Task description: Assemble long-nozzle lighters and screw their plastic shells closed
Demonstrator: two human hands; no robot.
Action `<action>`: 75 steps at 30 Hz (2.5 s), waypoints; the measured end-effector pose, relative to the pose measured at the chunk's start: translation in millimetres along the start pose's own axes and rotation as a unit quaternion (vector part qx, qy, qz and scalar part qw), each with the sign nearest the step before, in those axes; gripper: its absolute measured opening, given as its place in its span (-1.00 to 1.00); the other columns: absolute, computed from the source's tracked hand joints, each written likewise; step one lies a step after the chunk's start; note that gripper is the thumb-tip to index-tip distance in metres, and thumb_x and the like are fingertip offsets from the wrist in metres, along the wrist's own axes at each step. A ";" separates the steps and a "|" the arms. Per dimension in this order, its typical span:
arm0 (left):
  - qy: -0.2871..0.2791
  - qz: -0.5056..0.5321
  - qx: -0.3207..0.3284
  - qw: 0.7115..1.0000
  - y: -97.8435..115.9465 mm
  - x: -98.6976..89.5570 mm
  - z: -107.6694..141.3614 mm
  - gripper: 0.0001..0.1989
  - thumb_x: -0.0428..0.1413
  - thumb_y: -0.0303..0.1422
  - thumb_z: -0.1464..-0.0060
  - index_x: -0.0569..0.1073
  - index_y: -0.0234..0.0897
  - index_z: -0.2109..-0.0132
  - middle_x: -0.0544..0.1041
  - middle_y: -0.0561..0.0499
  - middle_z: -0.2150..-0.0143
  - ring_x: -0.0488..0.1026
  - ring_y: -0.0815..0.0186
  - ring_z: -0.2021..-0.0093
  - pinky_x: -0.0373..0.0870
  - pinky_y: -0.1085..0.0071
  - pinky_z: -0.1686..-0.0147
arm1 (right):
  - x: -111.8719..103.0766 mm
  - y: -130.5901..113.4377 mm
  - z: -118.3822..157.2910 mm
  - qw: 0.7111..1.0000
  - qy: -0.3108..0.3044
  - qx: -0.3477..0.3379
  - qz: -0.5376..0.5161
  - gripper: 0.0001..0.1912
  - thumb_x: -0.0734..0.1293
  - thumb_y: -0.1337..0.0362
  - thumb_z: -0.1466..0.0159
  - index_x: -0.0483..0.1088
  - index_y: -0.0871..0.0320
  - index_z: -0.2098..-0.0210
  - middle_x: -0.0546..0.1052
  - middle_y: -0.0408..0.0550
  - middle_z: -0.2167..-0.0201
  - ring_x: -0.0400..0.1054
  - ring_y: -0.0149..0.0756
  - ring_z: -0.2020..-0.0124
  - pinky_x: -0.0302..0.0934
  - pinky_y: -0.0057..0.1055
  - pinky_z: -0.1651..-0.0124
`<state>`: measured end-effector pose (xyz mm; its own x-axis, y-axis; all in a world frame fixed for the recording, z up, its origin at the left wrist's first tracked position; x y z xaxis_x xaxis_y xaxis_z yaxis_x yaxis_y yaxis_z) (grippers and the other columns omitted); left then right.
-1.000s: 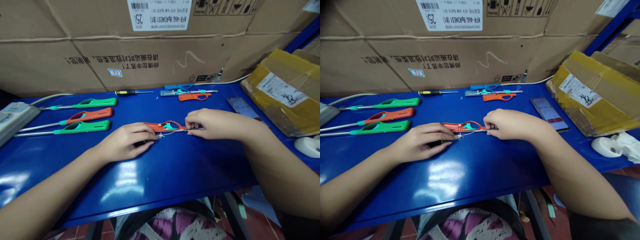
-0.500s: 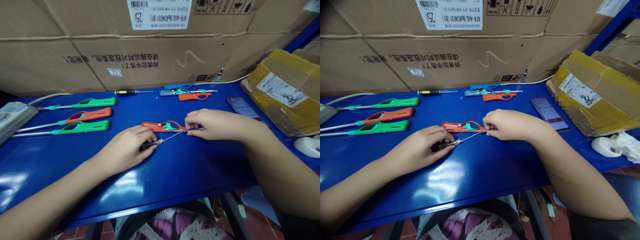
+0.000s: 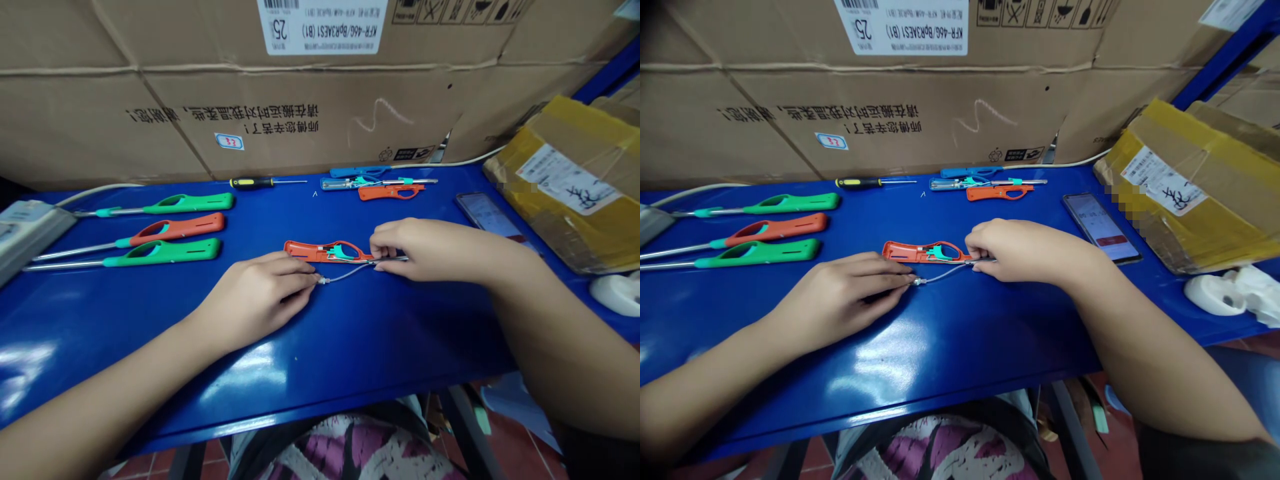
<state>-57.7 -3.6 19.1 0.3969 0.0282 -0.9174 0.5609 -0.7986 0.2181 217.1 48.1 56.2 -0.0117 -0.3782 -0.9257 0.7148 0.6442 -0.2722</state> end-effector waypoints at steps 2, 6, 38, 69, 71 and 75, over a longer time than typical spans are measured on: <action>-0.003 0.047 -0.032 0.998 -1.1 -0.3 -1.4 -0.81 0.13 -0.37 -0.30 0.64 -0.22 0.06 0.67 -0.01 0.09 0.60 0.20 0.09 0.56 0.26 0.06 | 0.1 -0.3 0.2 1.000 0.000 0.000 0.002 -0.89 0.29 0.25 -0.32 0.41 0.11 0.33 0.50 -0.10 0.31 0.30 -0.28 0.34 0.05 -0.37 0.31; 0.004 0.116 -0.080 0.990 -4.0 -0.2 -3.5 -0.85 0.18 -0.34 -0.27 0.66 -0.20 0.13 0.67 0.03 0.15 0.60 0.27 0.15 0.54 0.32 0.08 | 0.3 -0.8 1.2 1.000 -0.001 -0.003 -0.005 -0.89 0.28 0.25 -0.32 0.41 0.11 0.31 0.50 -0.09 0.30 0.30 -0.29 0.34 0.04 -0.37 0.31; -0.022 0.132 -0.106 0.985 -3.3 5.2 -4.5 -0.84 0.13 -0.34 -0.30 0.57 -0.26 0.06 0.58 -0.07 0.11 0.55 0.24 0.11 0.52 0.31 0.08 | -0.6 -1.7 1.2 1.000 -0.004 0.002 -0.008 -0.91 0.30 0.26 -0.30 0.41 0.12 0.32 0.50 -0.07 0.31 0.29 -0.28 0.34 0.02 -0.37 0.32; 0.075 0.160 -0.103 0.979 -36.5 10.0 -10.2 -0.74 0.22 -0.30 -0.22 0.61 -0.24 -0.02 0.60 -0.11 0.05 0.56 0.24 0.07 0.53 0.29 -0.01 | -0.2 -4.4 0.4 1.000 0.001 0.006 -0.009 -0.89 0.27 0.27 -0.31 0.41 0.11 0.33 0.50 -0.07 0.29 0.31 -0.28 0.36 0.01 -0.37 0.33; 0.066 0.165 -0.089 0.980 -37.4 8.9 -9.6 -0.74 0.24 -0.30 -0.20 0.61 -0.24 -0.02 0.61 -0.11 0.03 0.56 0.23 0.04 0.53 0.27 -0.04 | -0.4 -4.3 0.4 1.000 0.000 0.007 -0.007 -0.89 0.27 0.26 -0.31 0.41 0.10 0.33 0.51 -0.07 0.30 0.30 -0.28 0.36 0.00 -0.37 0.34; 0.043 0.139 -0.036 0.989 -40.0 10.0 -7.3 -0.73 0.19 -0.37 -0.25 0.60 -0.20 -0.07 0.60 -0.12 -0.06 0.55 0.22 -0.03 0.51 0.26 -0.09 | -2.1 -4.9 0.7 1.000 0.012 0.005 -0.004 -0.90 0.28 0.28 -0.30 0.43 0.10 0.33 0.53 -0.07 0.32 0.32 -0.26 0.34 0.01 -0.38 0.34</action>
<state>-70.8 33.0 3.6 0.6021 -0.1329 -0.7873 0.4705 -0.7376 0.4843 214.1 45.3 59.7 -0.0333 -0.3672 -0.9296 0.7221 0.6342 -0.2764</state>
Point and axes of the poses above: each hand's wrist, its own z-axis away from the middle knuckle, its own x-axis out of the palm, y = z × x, the point moved 1 cm from there along -z, towards the middle knuckle
